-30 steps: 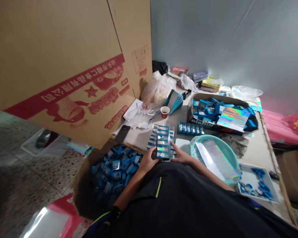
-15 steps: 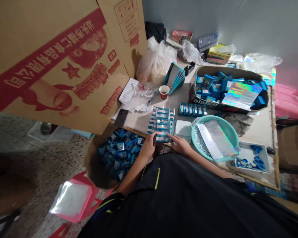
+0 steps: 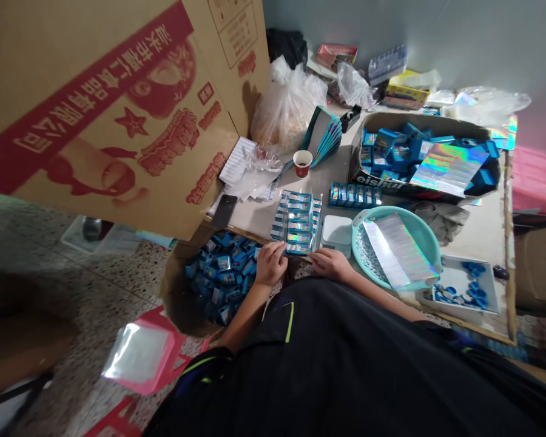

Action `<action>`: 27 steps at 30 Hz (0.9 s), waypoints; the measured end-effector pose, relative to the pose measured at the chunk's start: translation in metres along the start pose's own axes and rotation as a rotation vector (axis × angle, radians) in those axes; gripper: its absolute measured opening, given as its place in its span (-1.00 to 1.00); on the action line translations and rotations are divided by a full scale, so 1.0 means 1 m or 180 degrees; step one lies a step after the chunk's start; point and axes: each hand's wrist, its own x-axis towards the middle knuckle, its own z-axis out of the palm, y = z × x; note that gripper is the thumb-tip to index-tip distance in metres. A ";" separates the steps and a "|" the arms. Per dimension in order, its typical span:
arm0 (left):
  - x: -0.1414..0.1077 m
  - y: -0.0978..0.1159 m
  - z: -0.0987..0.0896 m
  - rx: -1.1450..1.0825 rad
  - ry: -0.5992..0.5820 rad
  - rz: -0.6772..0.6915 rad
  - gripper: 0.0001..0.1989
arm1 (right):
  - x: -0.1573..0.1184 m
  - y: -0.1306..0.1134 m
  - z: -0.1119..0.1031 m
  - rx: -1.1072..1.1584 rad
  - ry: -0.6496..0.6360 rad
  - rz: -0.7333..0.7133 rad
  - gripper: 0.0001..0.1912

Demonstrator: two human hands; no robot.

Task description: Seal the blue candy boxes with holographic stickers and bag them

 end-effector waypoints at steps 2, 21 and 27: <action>0.006 0.001 -0.002 0.0014 0.0057 0.0112 -0.66 | 0.004 0.000 -0.002 0.0055 -0.0006 -0.0089 -0.75; 0.023 0.007 0.008 -0.1253 -0.1149 -0.1055 0.01 | 0.051 0.007 0.045 0.3251 0.0827 0.2735 -0.22; 0.032 -0.006 -0.027 -0.1215 -0.1269 -0.1064 -0.04 | 0.074 -0.021 0.046 0.3480 0.0834 0.2354 -0.33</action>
